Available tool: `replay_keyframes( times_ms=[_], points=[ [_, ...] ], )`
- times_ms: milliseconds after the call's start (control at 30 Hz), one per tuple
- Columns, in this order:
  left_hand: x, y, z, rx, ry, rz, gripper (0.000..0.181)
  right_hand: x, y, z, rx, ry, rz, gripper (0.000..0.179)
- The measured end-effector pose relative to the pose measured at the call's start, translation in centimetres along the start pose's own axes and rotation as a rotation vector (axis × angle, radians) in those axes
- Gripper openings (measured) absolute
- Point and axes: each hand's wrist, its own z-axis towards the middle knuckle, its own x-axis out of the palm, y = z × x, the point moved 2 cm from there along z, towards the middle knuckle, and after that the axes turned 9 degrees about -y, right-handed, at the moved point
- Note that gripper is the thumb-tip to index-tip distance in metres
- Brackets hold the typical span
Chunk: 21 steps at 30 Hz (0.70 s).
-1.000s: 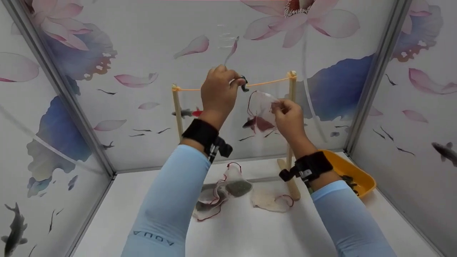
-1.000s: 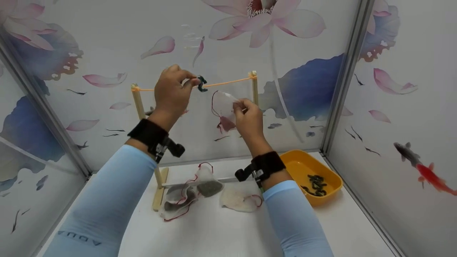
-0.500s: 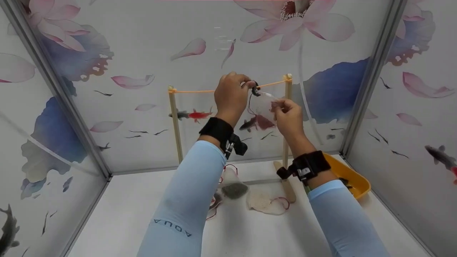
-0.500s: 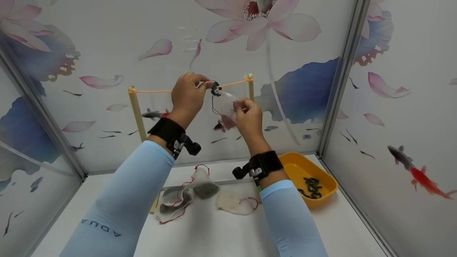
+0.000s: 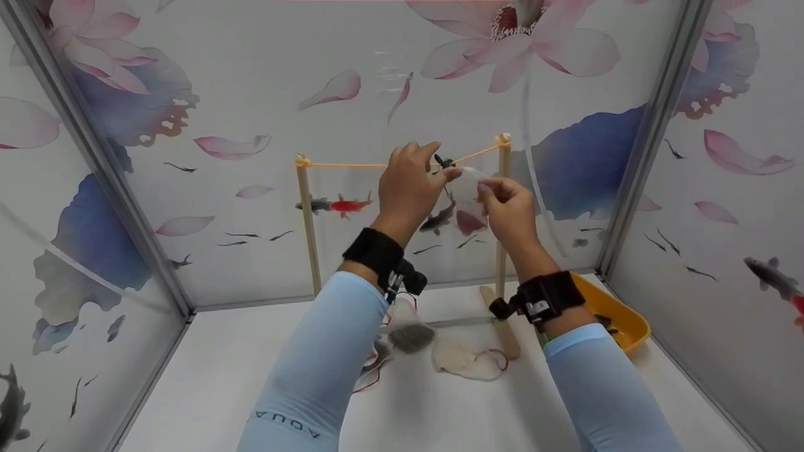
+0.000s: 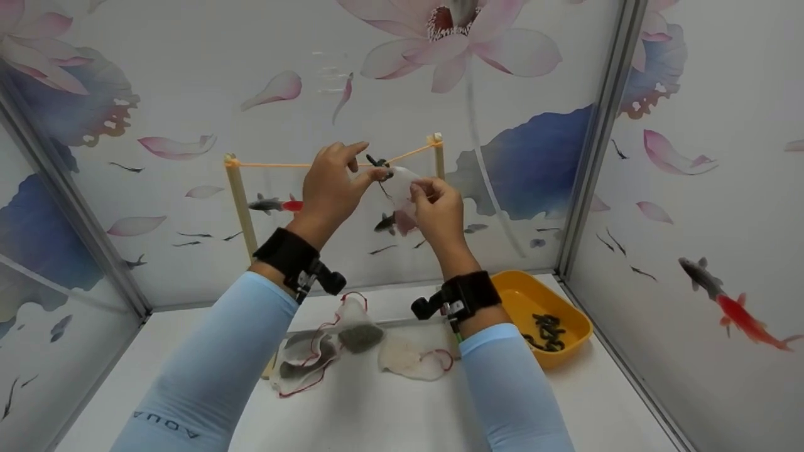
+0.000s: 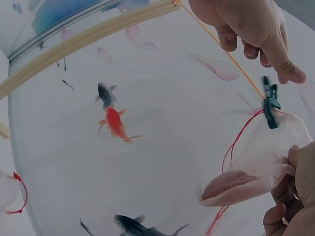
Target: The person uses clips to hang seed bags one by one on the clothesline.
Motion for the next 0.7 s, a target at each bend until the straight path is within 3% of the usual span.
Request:
replay_keyframes(
  times_ms=[133, 200, 300, 400, 600, 700],
  points=[
    [-1.5, 2.0, -3.5, 0.025, -0.105, -0.136, 0.037, -0.2, -0.5, -0.7, 0.002, 0.01, -0.04, 0.022],
    [-2.2, 3.6, -6.1, 0.017, -0.138, -0.189, 0.024, -0.3, -0.8, -1.2, 0.004, 0.019, -0.05, 0.022],
    [-2.9, 6.8, -10.8, -0.012, -0.139, -0.207, 0.015, -0.4, -1.3, -1.9, 0.009, 0.028, -0.059, 0.025],
    [-3.1, 10.5, -15.7, -0.095, -0.083, -0.168, 0.013, -0.5, -1.8, -2.5, 0.004, 0.033, -0.074, 0.025],
    [-2.9, 18.4, -24.1, -0.351, 0.118, -0.031, 0.016, -1.1, -2.7, -3.0, -0.009, 0.068, -0.145, 0.023],
    [-2.6, 21.8, -28.1, -0.425, 0.165, -0.02, 0.017, -1.6, -3.4, -3.5, 0.0, 0.104, -0.179, 0.027]
  ],
)
